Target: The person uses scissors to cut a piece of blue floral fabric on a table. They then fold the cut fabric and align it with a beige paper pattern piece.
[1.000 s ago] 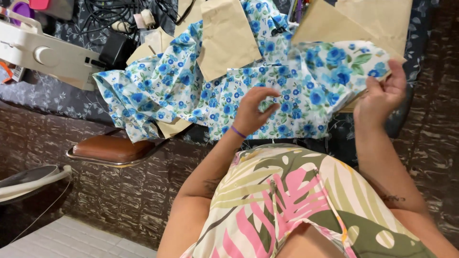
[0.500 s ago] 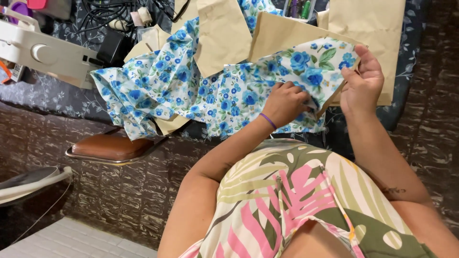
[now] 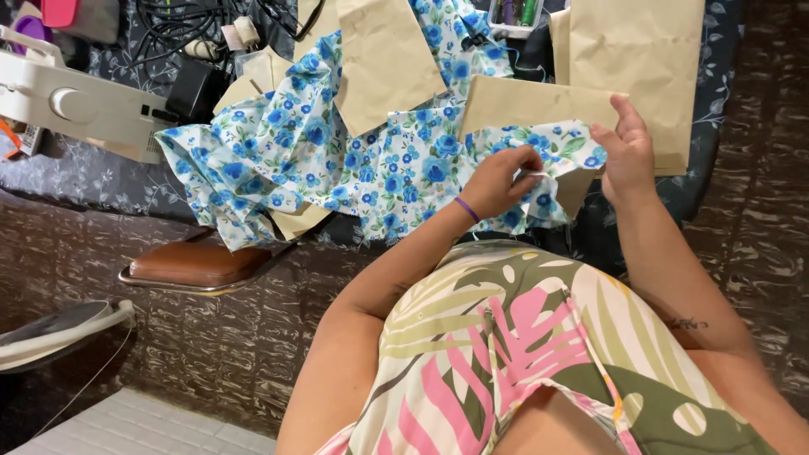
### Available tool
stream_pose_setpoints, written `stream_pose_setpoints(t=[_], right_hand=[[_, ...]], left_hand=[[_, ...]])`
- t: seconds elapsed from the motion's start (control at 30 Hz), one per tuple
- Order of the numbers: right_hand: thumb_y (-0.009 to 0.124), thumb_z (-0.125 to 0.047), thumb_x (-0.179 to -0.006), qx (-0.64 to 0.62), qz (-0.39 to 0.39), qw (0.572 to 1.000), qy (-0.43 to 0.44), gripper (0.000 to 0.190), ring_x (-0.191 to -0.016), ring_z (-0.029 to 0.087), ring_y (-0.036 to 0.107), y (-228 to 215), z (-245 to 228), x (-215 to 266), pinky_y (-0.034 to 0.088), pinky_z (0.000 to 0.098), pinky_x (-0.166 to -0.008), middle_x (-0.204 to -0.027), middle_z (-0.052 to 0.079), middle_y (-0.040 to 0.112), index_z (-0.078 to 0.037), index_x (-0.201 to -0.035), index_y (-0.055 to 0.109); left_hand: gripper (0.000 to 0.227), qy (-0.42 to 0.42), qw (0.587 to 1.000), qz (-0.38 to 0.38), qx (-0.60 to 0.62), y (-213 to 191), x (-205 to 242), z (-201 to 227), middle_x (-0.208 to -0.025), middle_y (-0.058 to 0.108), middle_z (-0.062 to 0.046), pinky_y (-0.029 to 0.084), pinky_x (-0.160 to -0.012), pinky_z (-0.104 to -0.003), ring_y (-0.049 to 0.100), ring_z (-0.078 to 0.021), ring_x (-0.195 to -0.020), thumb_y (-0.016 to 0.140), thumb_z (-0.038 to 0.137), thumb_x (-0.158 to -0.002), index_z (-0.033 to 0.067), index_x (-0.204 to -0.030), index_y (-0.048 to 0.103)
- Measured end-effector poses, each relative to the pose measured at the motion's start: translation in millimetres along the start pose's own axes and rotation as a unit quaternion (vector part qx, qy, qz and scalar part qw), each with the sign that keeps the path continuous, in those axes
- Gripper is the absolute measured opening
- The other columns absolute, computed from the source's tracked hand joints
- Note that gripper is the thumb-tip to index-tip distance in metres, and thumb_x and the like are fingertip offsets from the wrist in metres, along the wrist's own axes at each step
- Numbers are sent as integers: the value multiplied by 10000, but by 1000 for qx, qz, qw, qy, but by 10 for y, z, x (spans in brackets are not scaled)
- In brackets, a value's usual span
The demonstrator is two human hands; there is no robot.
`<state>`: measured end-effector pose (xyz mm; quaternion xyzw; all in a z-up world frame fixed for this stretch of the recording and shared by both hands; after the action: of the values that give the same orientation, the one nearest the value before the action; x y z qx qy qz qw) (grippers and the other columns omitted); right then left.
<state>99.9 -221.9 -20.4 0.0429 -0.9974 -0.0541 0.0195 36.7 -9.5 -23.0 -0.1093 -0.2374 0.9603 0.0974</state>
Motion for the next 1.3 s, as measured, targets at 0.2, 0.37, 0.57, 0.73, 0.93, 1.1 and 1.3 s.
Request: stream_pose_setpoints(t=[0.2,0.37,0.57,0.73,0.93,1.1,1.3], right_hand=[[941,-252,-1036,293,138,941,-95,346,-1044,266,718,-359,1,242,628,365,-782,-1092,86,692,-108,-1301,772],[819,-193,-1094,150,2,986,79,143,-633,181,702,22,-337,613,607,312,-634,-708,116,681,-87,-1009,773],[962,-100,-866,205,-56,977,13,323,-798,102,731,239,-556,687,613,242,-754,-882,106,768,-56,-1147,809],[912,-28,-972,279,-60,952,-106,155,-756,205,741,243,-747,770,583,314,-678,-852,140,772,-28,-1081,802],[908,-6,-965,300,-70,938,-159,147,-813,222,773,283,-848,813,591,313,-719,-883,100,798,-59,-1060,810],[928,-33,-933,239,-105,954,-148,218,-835,210,763,333,-945,825,596,352,-770,-890,139,788,-26,-1114,808],[862,-224,-1080,339,-76,859,-376,216,-1039,351,730,364,-1323,855,536,461,-1008,-1100,139,790,-33,-1178,842]], left_hand=[[123,-11,997,60,40,-228,-16,181,-991,801,-33,615,-930,-482,758,-322,-1052,727,291,-1032,195,-1106,750],[106,-25,996,79,40,-315,-10,313,-914,769,-27,608,-910,-464,742,-311,-980,702,273,-1045,183,-1077,749],[126,-10,997,75,27,-229,34,377,-940,775,-23,608,-923,-473,738,-313,-1008,719,297,-1035,191,-1094,749],[184,27,998,59,15,-306,102,529,-851,750,-17,604,-849,-445,728,-295,-918,773,350,-987,188,-1071,757],[158,2,996,77,35,-339,164,553,-796,719,-34,599,-793,-406,715,-274,-835,734,289,-1023,139,-1041,782],[132,2,994,89,64,-367,217,530,-811,712,-2,589,-760,-347,720,-215,-836,735,278,-1028,169,-1076,791],[149,129,989,57,-47,-395,249,708,-984,753,-50,614,-801,-454,733,-341,-921,717,163,-1004,188,-1118,810]])
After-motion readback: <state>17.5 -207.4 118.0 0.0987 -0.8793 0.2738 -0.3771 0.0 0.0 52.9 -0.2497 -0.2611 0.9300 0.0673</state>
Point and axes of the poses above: each hand's wrist, its own x-axis away from the middle knuckle, its own y-axis out of the palm, z = x × y, the point moved 4 cm from there along -x, towards the middle knuckle
